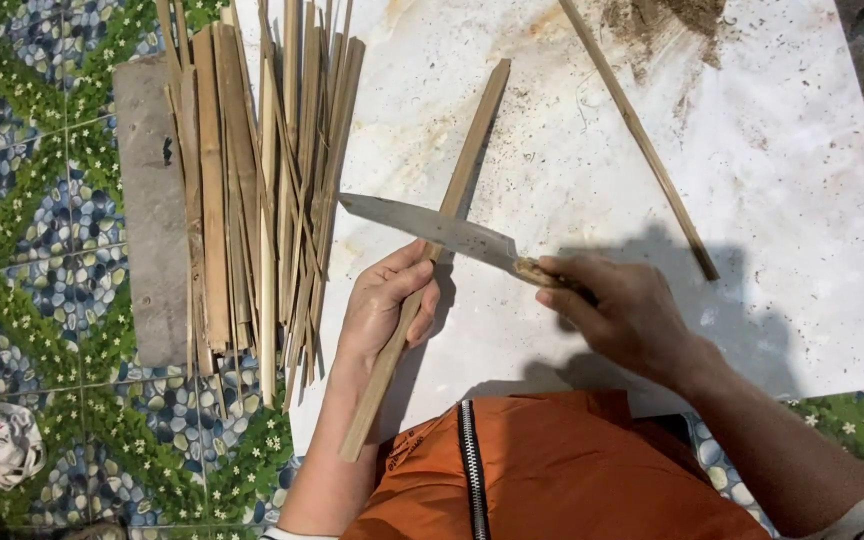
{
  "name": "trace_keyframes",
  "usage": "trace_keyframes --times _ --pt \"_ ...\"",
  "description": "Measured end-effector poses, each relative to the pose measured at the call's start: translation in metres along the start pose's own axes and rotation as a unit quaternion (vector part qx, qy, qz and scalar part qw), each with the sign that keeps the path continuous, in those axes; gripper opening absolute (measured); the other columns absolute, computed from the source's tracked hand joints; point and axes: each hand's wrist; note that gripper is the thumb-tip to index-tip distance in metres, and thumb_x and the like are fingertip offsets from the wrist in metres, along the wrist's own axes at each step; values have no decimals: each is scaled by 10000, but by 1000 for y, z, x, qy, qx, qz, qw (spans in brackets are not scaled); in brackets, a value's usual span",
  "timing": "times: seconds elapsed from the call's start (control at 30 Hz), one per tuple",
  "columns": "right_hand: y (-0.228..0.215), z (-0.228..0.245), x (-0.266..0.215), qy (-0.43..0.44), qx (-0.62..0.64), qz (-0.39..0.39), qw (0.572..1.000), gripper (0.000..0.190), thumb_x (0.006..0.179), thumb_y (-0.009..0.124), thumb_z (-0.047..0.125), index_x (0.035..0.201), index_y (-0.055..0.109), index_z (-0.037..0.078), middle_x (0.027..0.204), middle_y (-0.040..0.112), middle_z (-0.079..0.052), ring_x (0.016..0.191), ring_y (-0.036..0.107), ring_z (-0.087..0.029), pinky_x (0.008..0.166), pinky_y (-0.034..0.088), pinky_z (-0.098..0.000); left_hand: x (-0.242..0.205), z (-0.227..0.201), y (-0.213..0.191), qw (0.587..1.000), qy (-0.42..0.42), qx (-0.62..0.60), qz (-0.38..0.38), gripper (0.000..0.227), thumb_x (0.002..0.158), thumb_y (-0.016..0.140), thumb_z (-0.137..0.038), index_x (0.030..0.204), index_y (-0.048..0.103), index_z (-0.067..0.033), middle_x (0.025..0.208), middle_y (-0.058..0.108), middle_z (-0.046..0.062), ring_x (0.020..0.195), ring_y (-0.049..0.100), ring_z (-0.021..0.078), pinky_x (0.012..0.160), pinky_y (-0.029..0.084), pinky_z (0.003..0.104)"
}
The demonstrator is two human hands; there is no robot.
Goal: The person holds a bamboo strip in the left hand and uses a knife in the right hand to shave thin layers off the strip. The person repeatedly scrapes the knife along the length of the strip, creating wood shavings that fall onto the white work surface.
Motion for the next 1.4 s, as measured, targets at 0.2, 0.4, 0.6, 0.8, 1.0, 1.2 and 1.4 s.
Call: trace_keyframes --times 0.2,0.4,0.6,0.8,1.0,1.2,1.4 --pt "8 -61 14 22 -74 -31 997 195 884 756 211 1050 761 109 674 687 -177 648 692 -391 553 519 -499 -10 -17 22 1000 -3 13 -10 449 940 536 13 1385 519 73 496 511 184 228 398 176 221 340 285" --pt "-9 -91 61 -114 -110 -143 977 192 993 802 193 1038 751 14 606 632 -139 526 646 -300 491 507 -344 -11 -17 24 1000 9 22 -13 447 939 545 10 1382 526 71 489 503 188 224 404 185 226 349 294" --pt "-9 -23 9 -45 -31 -5 998 247 863 765 208 1028 755 24 641 690 -206 512 676 -351 456 500 -433 -8 -17 17 998 -2 59 -16 412 934 565 7 1340 555 77 488 513 198 227 425 207 233 360 306" --pt "-6 -36 11 -7 -39 6 999 237 891 744 219 1012 741 15 650 707 -178 553 685 -384 494 525 -478 -6 -17 12 997 -7 72 -16 430 920 584 3 1344 567 71 488 514 192 230 426 204 247 361 307" --pt "-13 -41 57 5 -130 -83 988 163 975 741 177 1004 756 17 702 691 -197 584 683 -344 544 524 -428 -13 -16 15 995 -4 95 -27 439 902 600 12 1336 576 71 485 514 193 229 419 192 244 350 300" --pt "-13 -86 55 -44 -89 -115 988 166 918 812 162 1030 769 46 689 669 -199 599 680 -333 556 524 -388 -17 -24 14 994 -11 102 -25 468 885 602 25 1345 553 90 480 509 192 225 425 195 245 356 308" --pt "-7 -13 12 9 13 -10 1000 215 886 734 123 1080 761 33 713 742 -182 651 724 -404 568 564 -458 -13 -22 10 996 -10 86 -31 445 887 586 34 1331 585 60 481 514 192 227 426 203 250 351 304"
Point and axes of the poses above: each hand's wrist, its own x-axis towards the middle knuckle, its own y-axis out of the palm, z = x × y
